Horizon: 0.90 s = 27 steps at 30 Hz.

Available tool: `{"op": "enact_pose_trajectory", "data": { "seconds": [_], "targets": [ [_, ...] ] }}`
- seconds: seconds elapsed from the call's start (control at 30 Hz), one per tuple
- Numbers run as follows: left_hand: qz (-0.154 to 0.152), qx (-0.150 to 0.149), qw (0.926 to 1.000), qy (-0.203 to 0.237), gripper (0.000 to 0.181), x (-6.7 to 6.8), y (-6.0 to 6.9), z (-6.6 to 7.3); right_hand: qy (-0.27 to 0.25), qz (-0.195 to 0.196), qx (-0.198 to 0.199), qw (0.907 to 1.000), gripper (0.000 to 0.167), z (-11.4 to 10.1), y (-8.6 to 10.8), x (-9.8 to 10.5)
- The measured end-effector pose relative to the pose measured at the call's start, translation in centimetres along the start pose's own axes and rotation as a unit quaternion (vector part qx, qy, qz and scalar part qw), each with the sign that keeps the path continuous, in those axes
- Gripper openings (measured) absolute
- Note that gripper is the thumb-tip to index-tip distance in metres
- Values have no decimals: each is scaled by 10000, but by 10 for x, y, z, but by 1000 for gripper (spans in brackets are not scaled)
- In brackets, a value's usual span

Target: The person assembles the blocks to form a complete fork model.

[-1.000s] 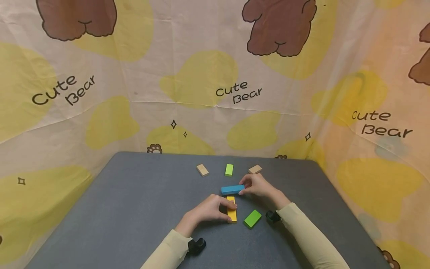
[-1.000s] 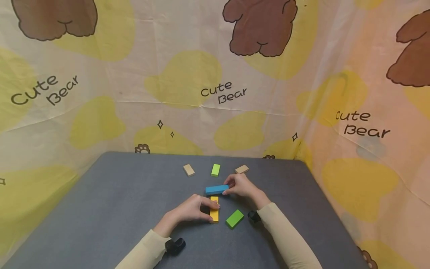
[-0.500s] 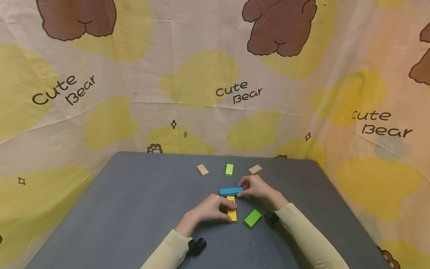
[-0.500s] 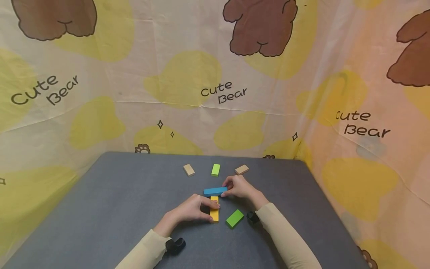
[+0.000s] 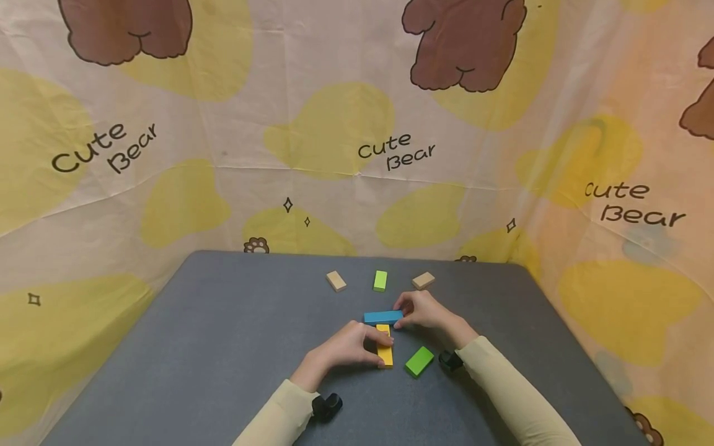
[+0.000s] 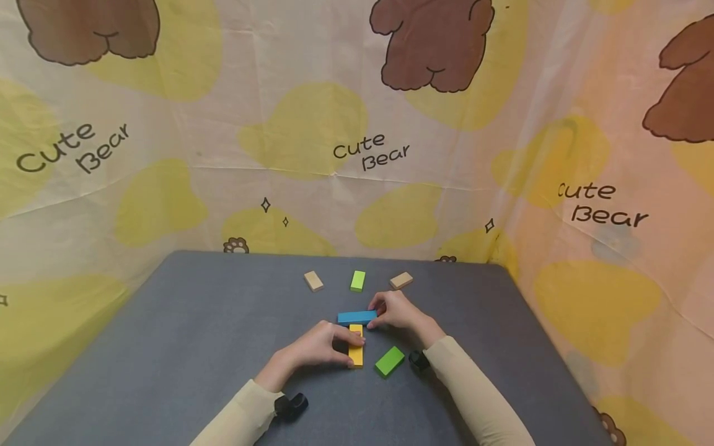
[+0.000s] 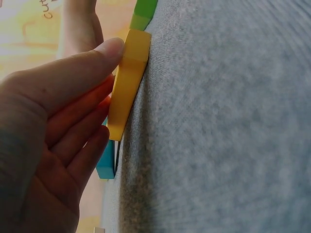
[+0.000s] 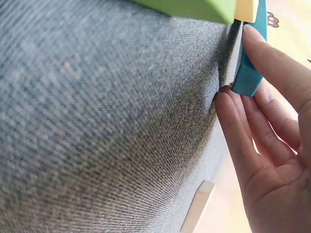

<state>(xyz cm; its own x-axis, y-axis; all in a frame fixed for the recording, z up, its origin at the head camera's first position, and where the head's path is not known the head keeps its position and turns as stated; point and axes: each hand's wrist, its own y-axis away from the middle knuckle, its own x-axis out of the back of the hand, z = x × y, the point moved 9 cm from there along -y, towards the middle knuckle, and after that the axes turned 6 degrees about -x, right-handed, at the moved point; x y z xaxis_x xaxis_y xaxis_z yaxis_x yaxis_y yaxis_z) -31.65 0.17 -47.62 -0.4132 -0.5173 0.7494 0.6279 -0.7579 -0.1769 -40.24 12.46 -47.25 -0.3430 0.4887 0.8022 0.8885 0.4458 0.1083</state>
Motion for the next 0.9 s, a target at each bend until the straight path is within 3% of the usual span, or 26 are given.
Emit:
{"op": "enact_pose_trajectory", "data": {
  "seconds": [0.9],
  "targets": [
    [46, 8, 10000, 26, 41, 1, 1, 2, 121, -96, 29, 9999, 31, -1, 1, -4]
  ]
}}
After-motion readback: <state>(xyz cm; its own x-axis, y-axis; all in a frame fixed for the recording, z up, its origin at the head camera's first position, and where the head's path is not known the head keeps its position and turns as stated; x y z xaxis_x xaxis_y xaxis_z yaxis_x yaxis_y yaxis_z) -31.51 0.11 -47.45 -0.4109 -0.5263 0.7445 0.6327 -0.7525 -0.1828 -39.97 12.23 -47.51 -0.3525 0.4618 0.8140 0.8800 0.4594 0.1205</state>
